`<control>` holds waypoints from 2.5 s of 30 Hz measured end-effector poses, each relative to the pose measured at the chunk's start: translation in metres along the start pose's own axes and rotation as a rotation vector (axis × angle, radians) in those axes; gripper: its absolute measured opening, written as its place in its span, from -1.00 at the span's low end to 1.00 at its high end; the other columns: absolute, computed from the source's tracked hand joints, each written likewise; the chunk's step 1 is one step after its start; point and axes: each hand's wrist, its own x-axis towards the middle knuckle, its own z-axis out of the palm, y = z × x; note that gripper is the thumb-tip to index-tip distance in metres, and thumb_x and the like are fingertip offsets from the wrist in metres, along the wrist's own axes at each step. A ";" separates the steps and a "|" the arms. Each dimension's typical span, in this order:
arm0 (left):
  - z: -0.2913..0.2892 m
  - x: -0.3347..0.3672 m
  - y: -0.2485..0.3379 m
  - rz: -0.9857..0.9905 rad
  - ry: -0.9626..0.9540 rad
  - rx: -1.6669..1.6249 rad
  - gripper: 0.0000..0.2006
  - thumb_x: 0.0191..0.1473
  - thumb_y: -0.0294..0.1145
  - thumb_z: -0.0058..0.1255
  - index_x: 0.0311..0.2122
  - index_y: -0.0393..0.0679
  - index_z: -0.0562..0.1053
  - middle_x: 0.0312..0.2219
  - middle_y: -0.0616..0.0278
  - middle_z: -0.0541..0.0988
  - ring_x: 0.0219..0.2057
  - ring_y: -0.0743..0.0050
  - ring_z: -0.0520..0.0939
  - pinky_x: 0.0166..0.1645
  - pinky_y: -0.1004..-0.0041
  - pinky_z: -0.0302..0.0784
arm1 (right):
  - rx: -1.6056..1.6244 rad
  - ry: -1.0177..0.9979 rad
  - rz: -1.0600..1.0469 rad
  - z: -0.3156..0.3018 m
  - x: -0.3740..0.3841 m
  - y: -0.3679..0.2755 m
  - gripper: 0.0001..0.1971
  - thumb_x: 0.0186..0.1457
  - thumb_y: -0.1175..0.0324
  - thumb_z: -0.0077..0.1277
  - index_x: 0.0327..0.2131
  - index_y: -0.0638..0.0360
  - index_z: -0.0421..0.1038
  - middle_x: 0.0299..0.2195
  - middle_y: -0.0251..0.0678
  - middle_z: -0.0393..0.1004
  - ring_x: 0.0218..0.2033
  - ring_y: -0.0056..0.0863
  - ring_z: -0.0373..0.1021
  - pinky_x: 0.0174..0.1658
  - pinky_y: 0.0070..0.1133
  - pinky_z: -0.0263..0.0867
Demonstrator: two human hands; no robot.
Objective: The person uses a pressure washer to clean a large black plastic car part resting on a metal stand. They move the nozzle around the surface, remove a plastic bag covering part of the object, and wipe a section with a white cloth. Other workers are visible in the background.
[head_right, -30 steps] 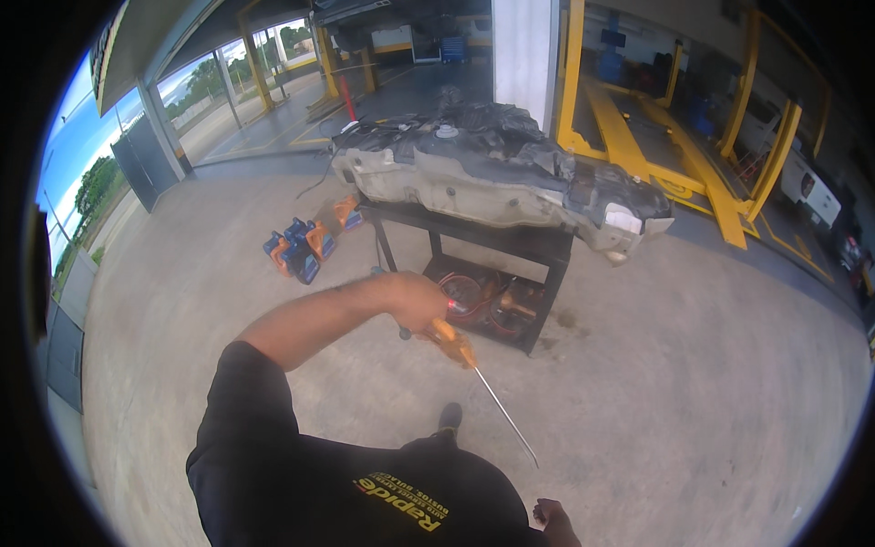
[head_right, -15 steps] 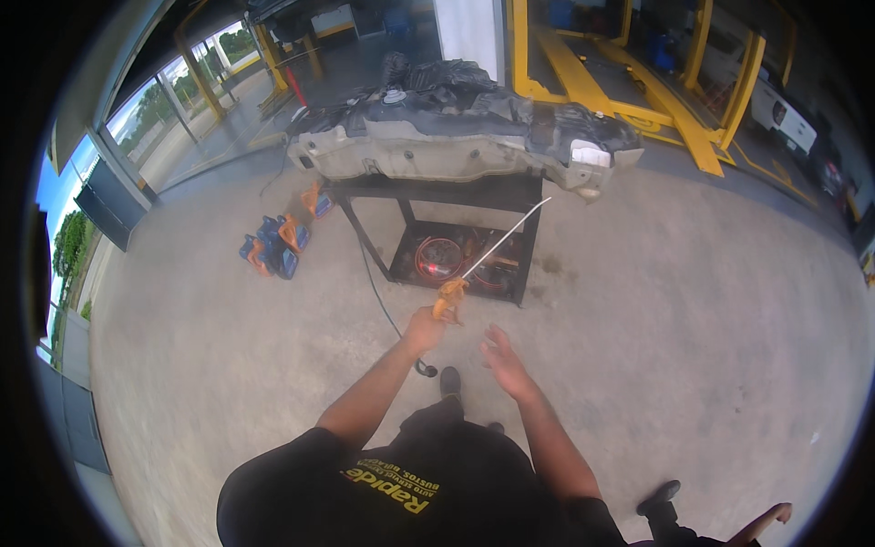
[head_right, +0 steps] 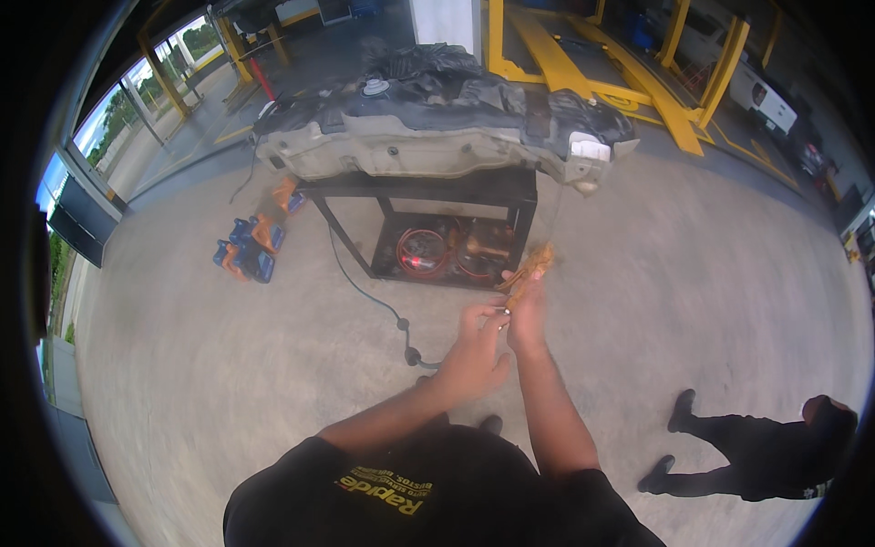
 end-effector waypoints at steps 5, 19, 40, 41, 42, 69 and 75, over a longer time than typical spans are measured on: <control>-0.039 -0.021 -0.078 -0.047 -0.017 0.063 -0.40 0.01 -0.40 0.28 0.14 -0.28 0.28 0.09 -0.14 0.23 0.18 -0.25 0.35 0.22 0.06 0.41 | -0.219 0.025 -0.133 0.023 0.030 -0.034 -0.41 0.48 -0.19 -0.43 0.22 0.07 0.25 -0.20 -0.24 0.48 -0.68 -0.65 0.20 -0.64 -0.61 0.22; -0.071 -0.025 -0.244 -0.004 -0.480 0.085 -0.47 0.01 -0.24 0.31 0.12 -0.03 0.48 0.20 0.03 0.40 0.23 -0.15 0.38 0.30 0.09 0.33 | -0.152 -0.041 0.015 0.120 0.036 -0.046 -0.46 0.48 -0.15 -0.43 0.19 0.01 0.29 -0.24 -0.28 0.45 -0.74 -0.72 0.07 -0.70 -0.68 0.05; -0.138 -0.042 -0.283 -0.296 -0.272 0.105 -0.53 -0.13 -0.08 0.47 -0.19 -0.15 0.55 -0.25 0.10 0.65 -0.19 0.09 0.69 -0.08 0.20 0.59 | -0.253 -0.142 0.018 0.146 0.122 -0.040 -0.45 0.50 -0.14 -0.46 0.21 0.06 0.27 -0.32 -0.26 0.49 -0.78 -0.75 0.06 -0.75 -0.70 0.04; -0.139 -0.037 -0.279 -0.294 -0.270 0.108 -0.52 -0.15 -0.08 0.48 -0.20 -0.15 0.55 -0.25 0.12 0.65 -0.19 0.09 0.69 -0.07 0.20 0.58 | -0.261 -0.233 0.041 0.141 0.124 -0.046 -0.46 0.49 -0.14 -0.45 0.17 0.05 0.28 -0.34 -0.28 0.49 -0.79 -0.74 0.05 -0.75 -0.69 0.05; -0.139 -0.032 -0.275 -0.257 -0.266 0.113 -0.52 -0.15 -0.09 0.48 -0.19 -0.14 0.55 -0.25 0.13 0.65 -0.19 0.09 0.68 -0.07 0.21 0.58 | -0.248 -0.236 0.061 0.138 0.128 -0.051 -0.47 0.49 -0.14 -0.45 0.15 0.05 0.28 -0.35 -0.28 0.49 -0.79 -0.74 0.06 -0.75 -0.68 0.04; -0.138 0.093 -0.217 -0.120 -0.227 0.117 -0.52 0.04 -0.12 0.38 0.01 -0.14 0.55 -0.16 0.08 0.64 -0.12 0.12 0.66 0.01 0.25 0.57 | -0.573 -0.044 -0.098 0.136 0.382 -0.112 -0.53 0.48 -0.06 -0.37 -0.04 0.21 0.26 -0.45 -0.14 0.47 -0.72 -0.54 0.23 -0.67 -0.50 0.22; -0.147 0.091 -0.200 -0.128 -0.157 0.092 -0.51 0.06 -0.12 0.37 0.04 -0.13 0.54 -0.16 0.06 0.64 -0.13 0.11 0.67 -0.02 0.27 0.59 | -0.559 -0.139 -0.049 0.152 0.407 -0.107 -0.52 0.48 -0.12 -0.37 -0.03 0.12 0.29 -0.49 -0.24 0.45 -0.70 -0.60 0.20 -0.66 -0.54 0.18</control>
